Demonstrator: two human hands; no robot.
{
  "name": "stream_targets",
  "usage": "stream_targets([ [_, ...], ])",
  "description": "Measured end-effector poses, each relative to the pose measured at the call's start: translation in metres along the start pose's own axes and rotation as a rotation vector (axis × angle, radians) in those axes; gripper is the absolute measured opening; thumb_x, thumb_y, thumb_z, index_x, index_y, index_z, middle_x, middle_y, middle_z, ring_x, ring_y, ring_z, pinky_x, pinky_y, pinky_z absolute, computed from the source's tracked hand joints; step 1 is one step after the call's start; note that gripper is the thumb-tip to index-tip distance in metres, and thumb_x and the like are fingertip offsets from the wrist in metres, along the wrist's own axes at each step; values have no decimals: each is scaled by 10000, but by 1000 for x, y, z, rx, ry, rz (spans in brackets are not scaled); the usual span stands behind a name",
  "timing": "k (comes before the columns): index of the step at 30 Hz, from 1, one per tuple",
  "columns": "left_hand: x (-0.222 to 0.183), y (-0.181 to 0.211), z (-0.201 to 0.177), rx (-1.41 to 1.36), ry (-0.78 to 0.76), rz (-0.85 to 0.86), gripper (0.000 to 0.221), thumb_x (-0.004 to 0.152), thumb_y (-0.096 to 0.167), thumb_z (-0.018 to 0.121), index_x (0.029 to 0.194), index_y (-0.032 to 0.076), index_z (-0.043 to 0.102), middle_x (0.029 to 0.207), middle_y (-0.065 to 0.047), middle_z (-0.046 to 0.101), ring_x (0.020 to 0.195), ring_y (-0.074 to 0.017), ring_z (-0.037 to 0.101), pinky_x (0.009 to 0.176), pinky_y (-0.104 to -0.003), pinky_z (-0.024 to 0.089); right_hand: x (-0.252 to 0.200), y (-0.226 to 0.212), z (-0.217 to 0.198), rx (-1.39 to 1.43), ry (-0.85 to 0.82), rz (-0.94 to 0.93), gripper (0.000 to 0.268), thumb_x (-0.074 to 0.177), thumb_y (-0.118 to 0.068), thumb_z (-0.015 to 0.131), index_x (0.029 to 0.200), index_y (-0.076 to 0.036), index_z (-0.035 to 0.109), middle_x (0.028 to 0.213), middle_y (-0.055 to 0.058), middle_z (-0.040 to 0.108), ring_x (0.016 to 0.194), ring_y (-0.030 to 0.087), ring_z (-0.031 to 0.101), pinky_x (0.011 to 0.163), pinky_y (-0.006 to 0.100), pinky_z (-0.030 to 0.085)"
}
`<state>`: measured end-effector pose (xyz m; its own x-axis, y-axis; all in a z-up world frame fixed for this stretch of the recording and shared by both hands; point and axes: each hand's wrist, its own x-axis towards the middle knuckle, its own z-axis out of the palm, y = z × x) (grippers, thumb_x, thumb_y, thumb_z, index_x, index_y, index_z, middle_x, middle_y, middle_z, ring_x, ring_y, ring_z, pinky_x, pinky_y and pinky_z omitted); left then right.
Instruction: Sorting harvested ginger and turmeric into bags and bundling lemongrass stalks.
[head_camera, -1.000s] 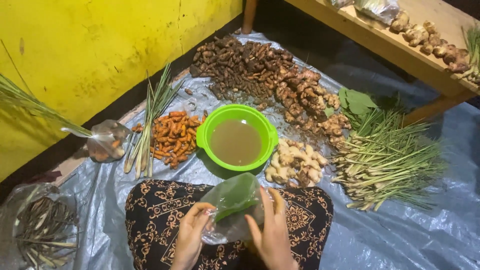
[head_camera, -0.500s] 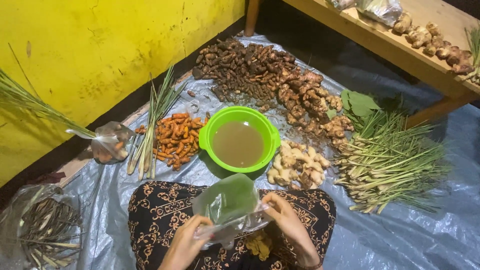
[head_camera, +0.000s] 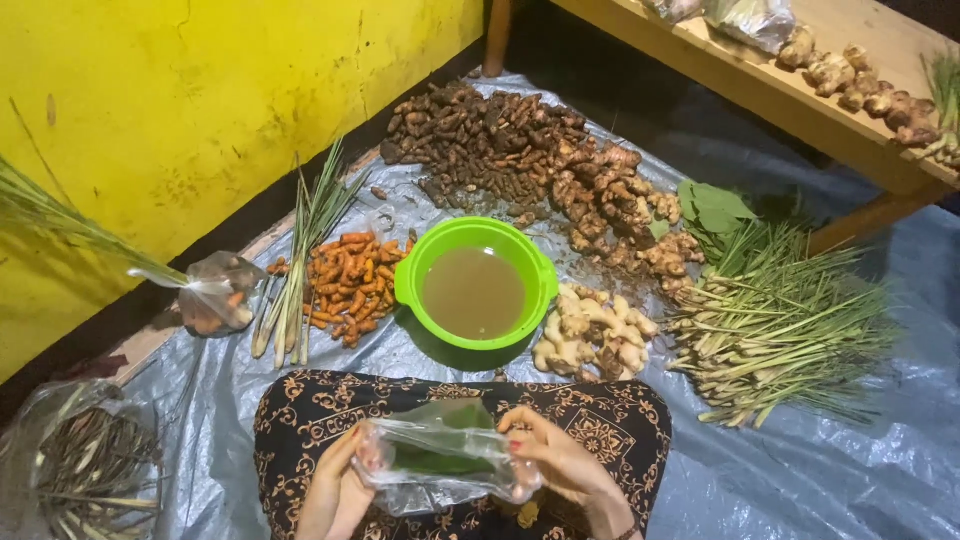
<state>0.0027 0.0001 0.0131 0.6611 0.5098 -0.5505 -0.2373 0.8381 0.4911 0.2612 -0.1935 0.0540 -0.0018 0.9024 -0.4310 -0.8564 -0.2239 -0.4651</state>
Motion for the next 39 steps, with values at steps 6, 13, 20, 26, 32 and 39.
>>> stream_targets([
  [6,1,-22,1,56,-95,11,554,929,78,545,1474,-13,501,949,-116,619,629,-99,495,499,-243,415,26,-54,-78,-1112,476,-288,364,883,-319,624,1186,-120,654,1020,75,674,881,200,670,763,327,614],
  [13,-3,-40,16,22,-402,-143,717,811,1,694,1478,-43,436,1047,-205,624,585,-123,545,439,-236,460,103,-119,-137,-1441,1245,-268,288,989,-210,525,1184,-7,583,1054,105,548,861,215,541,801,322,500],
  [20,-8,-33,24,259,-239,-128,581,834,-31,652,1400,-70,528,1115,-242,698,713,-165,643,577,-248,525,120,-117,-165,-1609,1374,-35,461,938,-453,697,1003,-21,551,783,40,557,691,188,549,663,302,507],
  [26,7,-42,15,334,-199,-97,554,858,29,697,1397,-10,577,779,-114,644,529,-109,513,466,-228,415,73,-127,-102,-1025,1352,-431,445,836,-361,778,588,-43,589,519,22,495,398,148,420,365,264,316],
  [32,7,-37,37,462,-114,-95,486,893,31,625,1378,3,621,878,-140,659,631,-129,494,554,-218,346,8,-132,-106,-268,726,-560,225,1066,-213,501,1146,-31,606,981,142,674,834,179,645,716,261,535],
  [39,9,-36,43,379,-92,-98,525,933,76,600,1446,-19,534,826,-112,591,629,-118,514,536,-226,416,-6,-66,32,-418,-262,-417,472,789,45,699,1252,35,605,1107,171,673,868,174,630,795,230,566],
])
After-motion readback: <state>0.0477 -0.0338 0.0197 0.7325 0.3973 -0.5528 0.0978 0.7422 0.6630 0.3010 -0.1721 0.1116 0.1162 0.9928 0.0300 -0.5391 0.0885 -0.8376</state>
